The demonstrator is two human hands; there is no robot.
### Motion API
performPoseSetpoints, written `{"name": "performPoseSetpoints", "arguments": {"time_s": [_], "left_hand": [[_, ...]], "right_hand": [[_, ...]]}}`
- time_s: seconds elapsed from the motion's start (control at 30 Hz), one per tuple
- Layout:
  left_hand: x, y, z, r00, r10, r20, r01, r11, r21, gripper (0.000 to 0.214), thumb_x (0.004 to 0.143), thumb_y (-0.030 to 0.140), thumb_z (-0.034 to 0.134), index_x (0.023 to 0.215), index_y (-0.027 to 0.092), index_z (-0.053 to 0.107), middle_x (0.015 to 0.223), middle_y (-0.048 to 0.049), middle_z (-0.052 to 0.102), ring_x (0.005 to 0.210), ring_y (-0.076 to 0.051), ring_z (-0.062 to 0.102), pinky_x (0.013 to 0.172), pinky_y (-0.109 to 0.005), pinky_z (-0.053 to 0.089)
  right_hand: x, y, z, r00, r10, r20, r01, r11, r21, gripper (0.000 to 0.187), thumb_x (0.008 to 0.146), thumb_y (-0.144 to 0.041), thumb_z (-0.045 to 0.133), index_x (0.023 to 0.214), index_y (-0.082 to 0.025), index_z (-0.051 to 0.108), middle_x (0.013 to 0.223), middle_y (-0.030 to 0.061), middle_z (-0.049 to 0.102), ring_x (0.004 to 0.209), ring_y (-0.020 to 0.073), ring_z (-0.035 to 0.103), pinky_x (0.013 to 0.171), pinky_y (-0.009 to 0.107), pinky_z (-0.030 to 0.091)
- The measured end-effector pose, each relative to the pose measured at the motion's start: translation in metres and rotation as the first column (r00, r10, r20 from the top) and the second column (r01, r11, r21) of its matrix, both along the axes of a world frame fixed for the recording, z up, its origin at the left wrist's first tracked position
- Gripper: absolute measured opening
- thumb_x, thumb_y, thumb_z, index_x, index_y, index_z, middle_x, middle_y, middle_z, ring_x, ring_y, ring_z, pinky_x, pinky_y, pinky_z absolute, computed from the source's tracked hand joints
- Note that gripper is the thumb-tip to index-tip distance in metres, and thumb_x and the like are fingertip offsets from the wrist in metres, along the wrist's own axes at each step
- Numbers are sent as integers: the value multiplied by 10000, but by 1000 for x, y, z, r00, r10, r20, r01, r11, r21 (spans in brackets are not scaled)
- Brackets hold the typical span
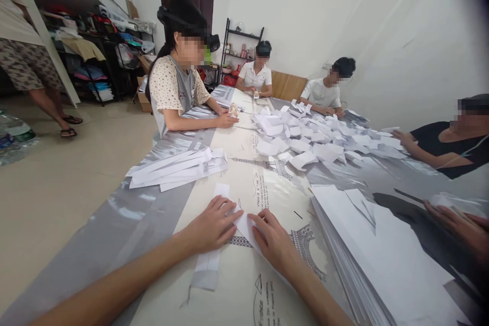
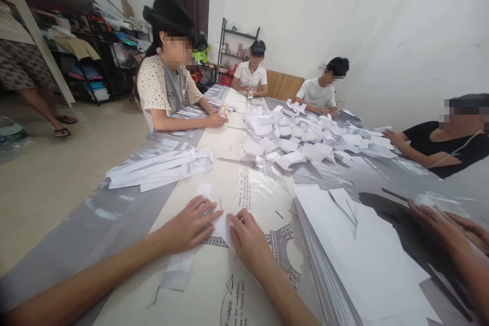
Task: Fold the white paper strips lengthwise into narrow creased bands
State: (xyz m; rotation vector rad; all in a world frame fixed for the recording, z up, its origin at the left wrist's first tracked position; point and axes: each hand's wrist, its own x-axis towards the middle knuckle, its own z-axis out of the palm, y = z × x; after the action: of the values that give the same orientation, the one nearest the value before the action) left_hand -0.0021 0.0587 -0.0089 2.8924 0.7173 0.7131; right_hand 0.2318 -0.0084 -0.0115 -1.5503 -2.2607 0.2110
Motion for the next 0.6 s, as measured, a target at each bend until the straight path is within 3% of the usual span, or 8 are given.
{"name": "performPoseSetpoints", "arguments": {"time_s": [0.4,0.6], "left_hand": [[0,0,2,1000,-3,-28,2,1000,-21,359,1011,240,492,1360,188,563,1222,-136,605,1169,-308,508,1048,-520,429],[0,0,0,999,1,-33,-2,1000,-12,353,1010,237,493,1352,186,565,1229,-134,604,1174,-306,512,1064,-523,416]], "right_hand": [[3,1,-2,999,26,-31,-26,1000,15,324,985,-94,426,1228,-259,563,1032,65,554,910,221,615,723,332,579],[-3,0,-3,993,-86,75,85,996,18,196,1017,-161,415,1156,-232,534,989,57,565,857,228,628,630,317,537]]}}
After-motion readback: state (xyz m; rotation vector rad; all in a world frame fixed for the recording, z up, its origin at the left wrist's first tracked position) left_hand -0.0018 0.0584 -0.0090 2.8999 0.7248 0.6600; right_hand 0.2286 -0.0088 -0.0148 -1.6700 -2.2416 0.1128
